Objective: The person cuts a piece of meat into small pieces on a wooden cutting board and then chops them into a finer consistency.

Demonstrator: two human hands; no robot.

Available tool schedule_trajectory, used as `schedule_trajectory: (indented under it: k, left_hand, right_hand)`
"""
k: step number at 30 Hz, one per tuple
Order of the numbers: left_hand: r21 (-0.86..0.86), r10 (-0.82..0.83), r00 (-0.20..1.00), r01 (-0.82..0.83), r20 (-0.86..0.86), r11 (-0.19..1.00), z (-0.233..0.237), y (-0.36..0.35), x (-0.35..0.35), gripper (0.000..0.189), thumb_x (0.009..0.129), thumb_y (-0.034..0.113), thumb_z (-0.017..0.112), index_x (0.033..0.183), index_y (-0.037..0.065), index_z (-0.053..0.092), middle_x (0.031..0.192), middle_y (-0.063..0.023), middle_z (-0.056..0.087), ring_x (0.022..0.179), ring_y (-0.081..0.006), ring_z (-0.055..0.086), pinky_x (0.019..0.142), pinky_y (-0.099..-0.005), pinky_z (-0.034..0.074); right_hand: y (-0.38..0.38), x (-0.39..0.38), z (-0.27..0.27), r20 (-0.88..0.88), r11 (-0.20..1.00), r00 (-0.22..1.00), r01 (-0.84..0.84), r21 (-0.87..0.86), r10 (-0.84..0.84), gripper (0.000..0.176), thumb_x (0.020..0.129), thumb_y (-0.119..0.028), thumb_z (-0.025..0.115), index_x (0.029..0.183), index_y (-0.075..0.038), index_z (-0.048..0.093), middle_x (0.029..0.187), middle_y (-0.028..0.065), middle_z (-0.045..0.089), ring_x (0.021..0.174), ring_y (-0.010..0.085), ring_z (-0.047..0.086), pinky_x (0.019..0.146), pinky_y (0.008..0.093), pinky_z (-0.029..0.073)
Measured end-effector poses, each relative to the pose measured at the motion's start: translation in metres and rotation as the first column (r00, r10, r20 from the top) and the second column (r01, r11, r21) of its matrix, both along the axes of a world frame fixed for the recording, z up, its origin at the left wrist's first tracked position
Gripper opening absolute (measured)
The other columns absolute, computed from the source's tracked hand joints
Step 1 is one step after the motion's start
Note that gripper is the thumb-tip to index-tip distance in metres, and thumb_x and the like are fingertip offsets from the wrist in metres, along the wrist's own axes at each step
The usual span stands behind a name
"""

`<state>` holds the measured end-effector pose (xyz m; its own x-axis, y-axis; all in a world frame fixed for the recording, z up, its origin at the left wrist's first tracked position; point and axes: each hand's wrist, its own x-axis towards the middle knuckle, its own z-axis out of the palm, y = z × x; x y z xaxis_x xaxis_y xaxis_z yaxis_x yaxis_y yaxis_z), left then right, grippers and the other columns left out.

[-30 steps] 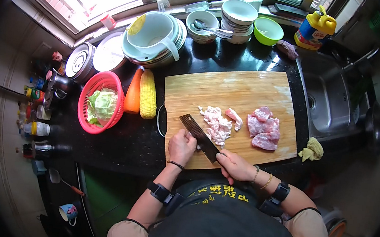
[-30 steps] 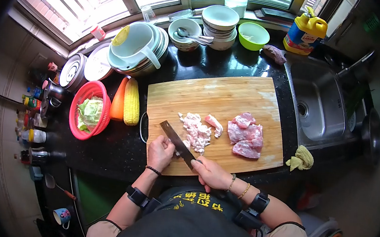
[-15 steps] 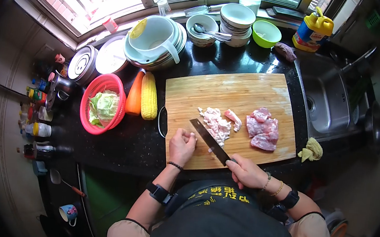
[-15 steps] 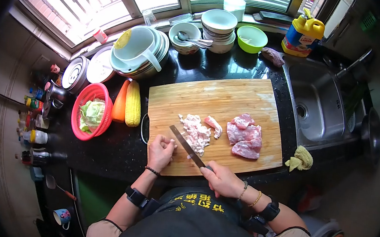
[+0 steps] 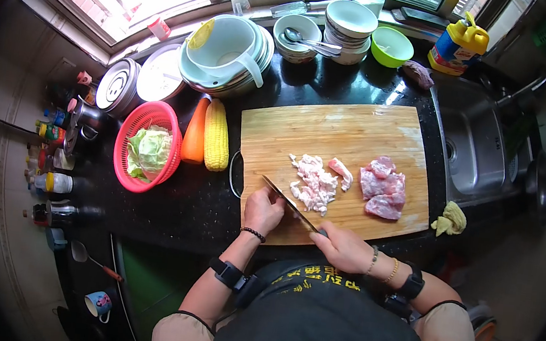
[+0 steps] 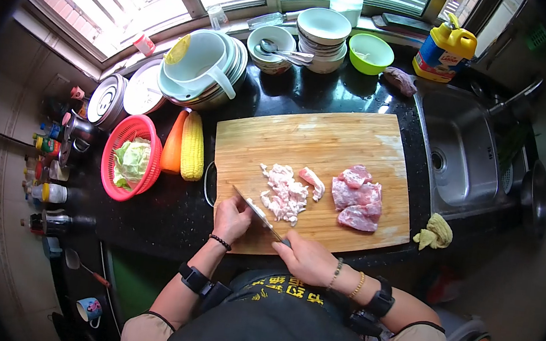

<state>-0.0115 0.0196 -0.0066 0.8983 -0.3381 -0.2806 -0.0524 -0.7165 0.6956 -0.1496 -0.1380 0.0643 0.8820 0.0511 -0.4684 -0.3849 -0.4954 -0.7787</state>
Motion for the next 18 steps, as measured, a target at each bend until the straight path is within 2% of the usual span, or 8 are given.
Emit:
schedule_trajectory:
  k: [3, 5, 6, 7, 9, 12, 14, 18]
  left_hand:
    - [-0.029, 0.021, 1.000, -0.021, 0.006, 0.999, 0.010, -0.003, -0.002, 0.022, 0.075, 0.020, 0.064, 0.076, -0.001, 0.063, 0.068, -0.0160, 0.064, 0.065, -0.0307, 0.064, 0.061, -0.0386, 0.049]
    - [-0.030, 0.036, 0.999, -0.036, -0.005, 0.999, 0.004, 0.000, -0.004, 0.021, 0.075, 0.020, 0.064, 0.075, -0.001, 0.063, 0.068, -0.0163, 0.064, 0.064, -0.0307, 0.064, 0.061, -0.0386, 0.049]
    - [-0.033, 0.049, 0.999, -0.050, -0.019, 0.998, 0.000, 0.001, -0.004, 0.021, 0.075, 0.020, 0.065, 0.075, -0.001, 0.063, 0.067, -0.0166, 0.064, 0.064, -0.0306, 0.064, 0.060, -0.0387, 0.049]
    - [-0.035, 0.048, 0.999, -0.049, -0.020, 0.998, -0.006, 0.001, -0.005, 0.021, 0.075, 0.020, 0.065, 0.075, -0.001, 0.063, 0.067, -0.0166, 0.064, 0.064, -0.0306, 0.064, 0.060, -0.0387, 0.049]
    - [-0.046, 0.045, 0.998, -0.044, 0.042, 0.998, -0.014, 0.004, -0.005, 0.019, 0.077, 0.015, 0.061, 0.076, -0.004, 0.064, 0.061, -0.0117, 0.062, 0.052, -0.0169, 0.060, 0.050, -0.0306, 0.047]
    - [-0.062, 0.046, 0.998, -0.043, 0.043, 0.997, -0.014, 0.003, -0.006, 0.019, 0.078, 0.014, 0.060, 0.075, -0.004, 0.063, 0.057, -0.0098, 0.061, 0.048, -0.0157, 0.058, 0.046, -0.0298, 0.045]
    - [-0.064, 0.049, 0.998, -0.046, 0.043, 0.997, -0.012, 0.003, -0.007, 0.019, 0.078, 0.014, 0.061, 0.074, -0.004, 0.063, 0.056, -0.0094, 0.060, 0.048, -0.0156, 0.058, 0.046, -0.0298, 0.045]
    - [-0.044, 0.061, 0.998, -0.059, 0.032, 0.997, -0.015, 0.002, -0.007, 0.019, 0.078, 0.015, 0.062, 0.072, -0.003, 0.062, 0.055, -0.0098, 0.060, 0.049, -0.0159, 0.058, 0.047, -0.0305, 0.045]
  right_hand:
    - [0.005, 0.014, -0.013, 0.045, 1.000, 0.999, 0.014, 0.005, -0.014, 0.039, 0.094, -0.037, 0.043, 0.098, 0.001, 0.050, 0.080, 0.0259, 0.061, 0.079, 0.0429, 0.059, 0.069, 0.0477, 0.045]
    - [0.005, 0.013, -0.020, 0.118, 1.000, 0.993, 0.029, -0.008, -0.028, 0.033, 0.095, -0.034, 0.043, 0.100, -0.002, 0.049, 0.068, 0.0182, 0.059, 0.060, 0.0355, 0.060, 0.060, 0.0437, 0.046]
    - [0.004, 0.012, -0.017, 0.117, 0.999, 0.993, 0.033, -0.008, -0.032, 0.033, 0.095, -0.034, 0.043, 0.100, -0.002, 0.049, 0.068, 0.0182, 0.059, 0.060, 0.0355, 0.060, 0.060, 0.0437, 0.046]
    - [0.001, 0.010, -0.011, 0.052, 1.000, 0.998, 0.016, 0.000, -0.016, 0.036, 0.095, -0.035, 0.043, 0.099, 0.000, 0.049, 0.073, 0.0220, 0.060, 0.069, 0.0393, 0.059, 0.064, 0.0455, 0.045]
    - [-0.005, 0.004, -0.003, -0.013, 1.000, 1.000, -0.005, 0.010, 0.005, 0.038, 0.094, -0.037, 0.044, 0.099, 0.001, 0.049, 0.078, 0.0258, 0.060, 0.079, 0.0431, 0.058, 0.069, 0.0474, 0.045]
    - [-0.015, -0.007, 0.011, -0.062, 0.998, 0.998, -0.007, 0.062, 0.011, 0.038, 0.095, -0.036, 0.043, 0.099, 0.001, 0.049, 0.071, 0.0215, 0.060, 0.071, 0.0381, 0.061, 0.066, 0.0445, 0.047]
    - [-0.021, -0.009, 0.028, -0.353, 0.980, 0.936, 0.088, 0.180, -0.019, 0.038, 0.095, -0.036, 0.043, 0.098, 0.001, 0.050, 0.064, 0.0164, 0.059, 0.061, 0.0323, 0.062, 0.062, 0.0418, 0.048]
    - [-0.019, -0.016, 0.029, -0.332, 0.976, 0.943, 0.099, 0.195, -0.030, 0.038, 0.096, -0.037, 0.041, 0.097, 0.001, 0.050, 0.061, 0.0137, 0.059, 0.051, 0.0274, 0.060, 0.058, 0.0395, 0.048]
